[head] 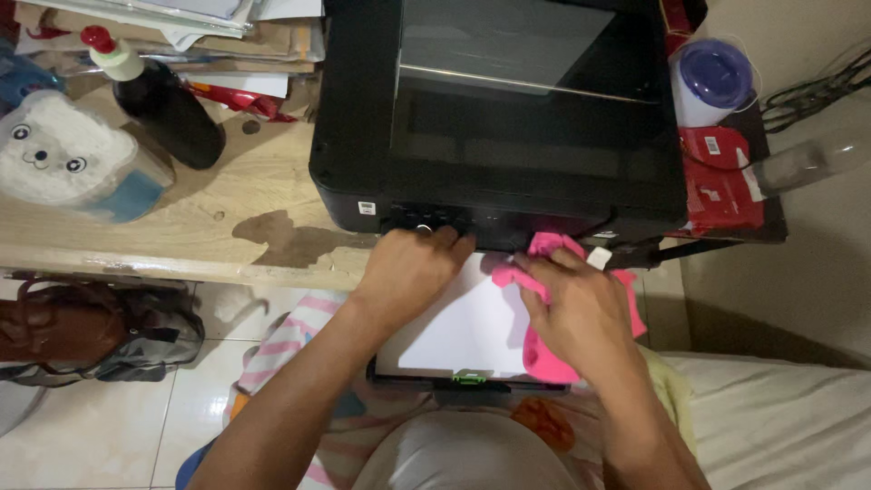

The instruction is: The person cleans a black printer using a pink cloth. They wipe the paper tray, control panel, and top surface, then remove a handwritten note and a blue folder from the top before continuing to wipe the surface.

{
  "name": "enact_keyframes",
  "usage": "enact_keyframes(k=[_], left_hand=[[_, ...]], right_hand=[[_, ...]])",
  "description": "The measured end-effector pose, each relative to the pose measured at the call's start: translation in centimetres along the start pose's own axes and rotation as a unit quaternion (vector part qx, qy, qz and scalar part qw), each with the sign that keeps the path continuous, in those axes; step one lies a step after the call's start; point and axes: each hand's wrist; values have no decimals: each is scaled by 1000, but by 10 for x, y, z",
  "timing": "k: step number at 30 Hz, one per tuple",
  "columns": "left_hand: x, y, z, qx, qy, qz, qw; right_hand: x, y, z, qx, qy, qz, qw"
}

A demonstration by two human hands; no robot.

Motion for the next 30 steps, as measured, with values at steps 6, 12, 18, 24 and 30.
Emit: enact_keyframes(k=[6, 12, 18, 24, 30], left_hand=[[9, -6, 0, 82, -57, 42, 994], [11, -9, -5, 92, -19, 82, 992], [4, -8, -1, 121, -109, 95, 982], [19, -10, 5, 154, -54, 93, 982], [16, -19, 1, 185, -67, 68, 978]], right_hand=[[-29, 11, -20, -30, 75, 130, 988], [-70, -9, -32, -117, 63, 223, 966], [-62, -2, -22, 99, 160, 198, 962], [-56, 0, -22, 89, 153, 209, 962], [-55, -5, -22, 169, 144, 147, 964]])
Point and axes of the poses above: each hand's wrist, its own z-axis towards the middle knuckle, its own x-axis out of the palm, y = z × x, and after that the axes turned 4 degrees about x, right-handed
